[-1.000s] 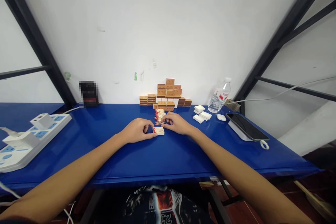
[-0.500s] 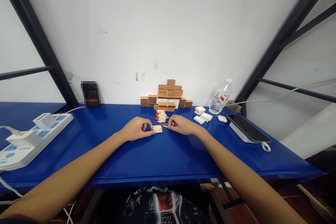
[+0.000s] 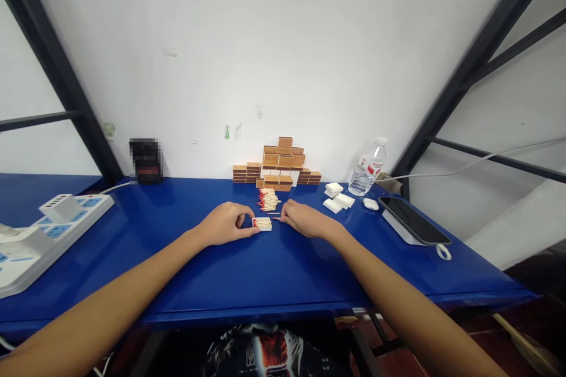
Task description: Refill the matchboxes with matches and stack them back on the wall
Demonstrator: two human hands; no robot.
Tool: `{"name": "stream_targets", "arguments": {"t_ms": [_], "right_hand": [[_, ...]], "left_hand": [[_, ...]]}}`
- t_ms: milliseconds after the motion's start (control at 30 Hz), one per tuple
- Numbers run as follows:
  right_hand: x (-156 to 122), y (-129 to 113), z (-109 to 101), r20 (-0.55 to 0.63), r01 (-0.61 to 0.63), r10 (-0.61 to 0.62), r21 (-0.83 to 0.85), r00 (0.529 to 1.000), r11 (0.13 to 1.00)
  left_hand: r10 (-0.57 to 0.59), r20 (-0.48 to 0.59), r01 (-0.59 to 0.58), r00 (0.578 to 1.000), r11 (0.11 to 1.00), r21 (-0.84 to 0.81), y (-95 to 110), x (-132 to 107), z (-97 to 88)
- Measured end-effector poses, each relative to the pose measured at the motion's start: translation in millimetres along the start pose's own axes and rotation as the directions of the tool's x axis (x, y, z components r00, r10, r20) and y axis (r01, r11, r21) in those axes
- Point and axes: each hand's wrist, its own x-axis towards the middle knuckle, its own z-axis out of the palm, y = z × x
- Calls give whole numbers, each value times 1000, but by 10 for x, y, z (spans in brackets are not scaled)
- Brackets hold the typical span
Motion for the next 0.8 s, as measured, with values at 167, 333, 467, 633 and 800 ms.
{"name": "stream_targets", "arguments": {"t_ms": [167,333,467,633,800], "right_hand": [[-17,32,-31,-17,5,-4,102,1000,995],[-8,-25,-60,-163,79,-44,216,986,973],[6,-230,-17,-197,138,-120,81,973,987],[5,-414,52,-127,116,-128,-99,984,988],[6,-329,57,-188,191,-183,30,965,981]], "left_hand": [[-11,10,11,1000,1000,-25,-9,6,7],[-23,6,23,1000,999,-38,-18,5,30],[-2,1,2,1000,1000,-30,20,2,52],[18,3,-18,1000,1000,-11,72,-3,63],[1,13,0,1000,999,-38,52,-3,59]]}}
